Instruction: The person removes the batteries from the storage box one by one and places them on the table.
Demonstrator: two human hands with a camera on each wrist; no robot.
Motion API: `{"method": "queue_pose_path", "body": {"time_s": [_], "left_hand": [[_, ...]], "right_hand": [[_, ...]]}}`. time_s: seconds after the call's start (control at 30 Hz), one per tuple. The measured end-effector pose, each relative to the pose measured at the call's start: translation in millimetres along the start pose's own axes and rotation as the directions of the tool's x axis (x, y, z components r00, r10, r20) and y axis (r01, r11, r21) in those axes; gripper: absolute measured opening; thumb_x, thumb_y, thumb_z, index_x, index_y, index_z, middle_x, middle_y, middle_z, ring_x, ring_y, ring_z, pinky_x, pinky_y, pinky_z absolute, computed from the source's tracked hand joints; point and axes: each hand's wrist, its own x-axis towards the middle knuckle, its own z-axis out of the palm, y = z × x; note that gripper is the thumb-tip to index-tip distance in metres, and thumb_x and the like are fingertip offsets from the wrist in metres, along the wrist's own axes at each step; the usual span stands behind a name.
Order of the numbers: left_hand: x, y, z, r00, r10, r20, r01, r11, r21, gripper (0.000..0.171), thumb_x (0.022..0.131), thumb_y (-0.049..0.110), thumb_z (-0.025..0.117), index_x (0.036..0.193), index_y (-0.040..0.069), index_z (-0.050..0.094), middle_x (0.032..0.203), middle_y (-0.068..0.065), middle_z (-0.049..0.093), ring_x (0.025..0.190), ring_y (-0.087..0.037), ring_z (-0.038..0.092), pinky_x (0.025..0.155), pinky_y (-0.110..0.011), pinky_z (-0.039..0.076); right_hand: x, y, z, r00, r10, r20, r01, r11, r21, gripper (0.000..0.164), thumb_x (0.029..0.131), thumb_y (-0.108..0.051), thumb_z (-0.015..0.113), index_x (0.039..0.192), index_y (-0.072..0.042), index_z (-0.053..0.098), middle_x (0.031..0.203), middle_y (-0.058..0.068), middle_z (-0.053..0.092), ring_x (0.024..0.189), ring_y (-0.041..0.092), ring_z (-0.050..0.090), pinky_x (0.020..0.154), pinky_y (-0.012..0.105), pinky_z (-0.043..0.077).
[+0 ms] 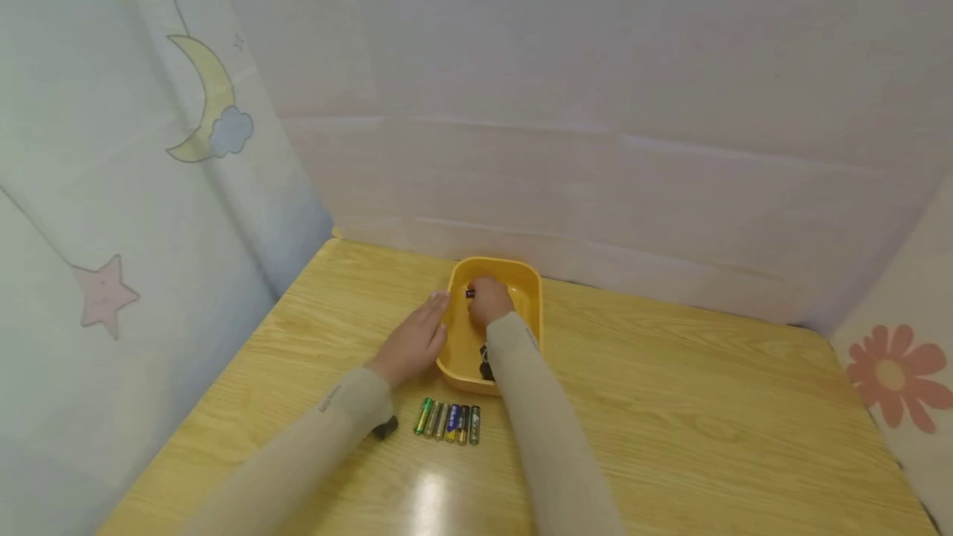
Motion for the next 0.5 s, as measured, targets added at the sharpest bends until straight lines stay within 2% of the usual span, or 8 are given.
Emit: {"method": "queue_pose_path", "body": {"time_s": [0.3, 0.5], "left_hand": [[-0.3, 2.0, -2.5, 1.000, 0.013, 0.004, -0.013, 1.000, -0.001, 0.056, 0.109, 0.022, 0.036, 0.160, 0.000, 0.024, 0.165, -0.015, 0.028, 0.153, -0.027, 0.021, 0.124, -0.046, 0.024], [-0.8, 4.8, -5.2, 1.000, 0.013, 0.015, -0.013, 1.000, -0.002, 0.056, 0.109, 0.023, 0.036, 0.160, 0.000, 0.024, 0.165, -0.014, 0.027, 0.153, -0.028, 0.021, 0.124, -0.046, 0.024]], "right_hand": [[-5.4, 2.8, -5.5, 0.997, 0.070, 0.021, -0.071, 0.997, 0.037, 0.036, 0.095, 0.013, 0.052, 0.123, 0.000, 0.070, 0.125, 0.017, 0.068, 0.120, 0.034, 0.061, 0.106, 0.045, 0.050], [-6.2, 5.6, -5.8, 0.999, 0.014, 0.029, -0.014, 1.000, -0.005, 0.033, 0.092, 0.007, 0.057, 0.123, 0.002, 0.069, 0.123, 0.018, 0.069, 0.117, 0.035, 0.063, 0.104, 0.046, 0.051]]}}
